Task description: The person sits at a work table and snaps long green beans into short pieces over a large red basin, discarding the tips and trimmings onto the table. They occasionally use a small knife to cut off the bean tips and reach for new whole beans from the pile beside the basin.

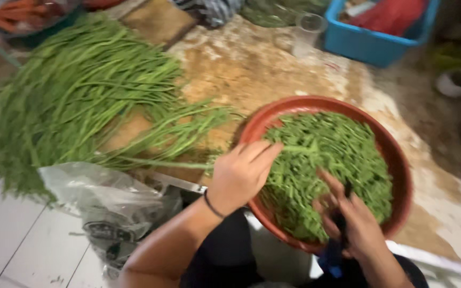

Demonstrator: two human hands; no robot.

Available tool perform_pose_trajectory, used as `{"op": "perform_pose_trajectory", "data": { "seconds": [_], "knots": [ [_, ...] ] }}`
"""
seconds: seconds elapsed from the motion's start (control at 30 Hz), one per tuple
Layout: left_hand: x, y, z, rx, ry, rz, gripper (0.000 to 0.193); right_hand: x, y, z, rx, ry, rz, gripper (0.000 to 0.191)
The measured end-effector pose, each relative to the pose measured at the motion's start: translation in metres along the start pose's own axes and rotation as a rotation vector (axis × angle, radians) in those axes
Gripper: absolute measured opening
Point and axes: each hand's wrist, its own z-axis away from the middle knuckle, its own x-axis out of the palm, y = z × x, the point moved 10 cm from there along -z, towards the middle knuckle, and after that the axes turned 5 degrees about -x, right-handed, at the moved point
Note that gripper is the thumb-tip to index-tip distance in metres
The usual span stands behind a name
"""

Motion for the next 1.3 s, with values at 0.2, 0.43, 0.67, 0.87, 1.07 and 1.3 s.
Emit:
{"op": "perform_pose_trajectory", "data": {
  "seconds": [0.2, 0.43, 0.67, 0.87, 1.07, 1.3],
  "knots": [
    [-0.008, 0.042, 0.040, -0.091, -0.195, 0.241, 0.028, 0.018, -0.033, -0.028, -0.171, 0.095, -0.130, 0.048],
    [0.031, 0.007, 0.155, -0.546, -0.598, 0.892, 0.030, 0.082, -0.015, 0.001, -0.398, -0.286, 0.514, 0.015],
    [0.102, -0.053, 0.200, -1.144, -0.492, 1.543, 0.046, 0.161, -0.006, 0.046, -0.714, -0.482, 0.862, 0.018],
    [0.109, -0.080, 0.162, -1.198, -0.145, 1.743, 0.029, 0.190, 0.024, 0.040, -0.687, -0.607, 1.012, 0.018],
    [0.108, -0.115, 0.153, -1.164, -0.023, 1.503, 0.024, 0.155, 0.009, 0.001, -0.648, -0.416, 0.919, 0.038],
    [0.124, -0.134, 0.158, -1.223, 0.064, 1.534, 0.014, 0.129, 0.045, -0.087, -0.176, -0.432, 0.872, 0.049]
  ]
}}
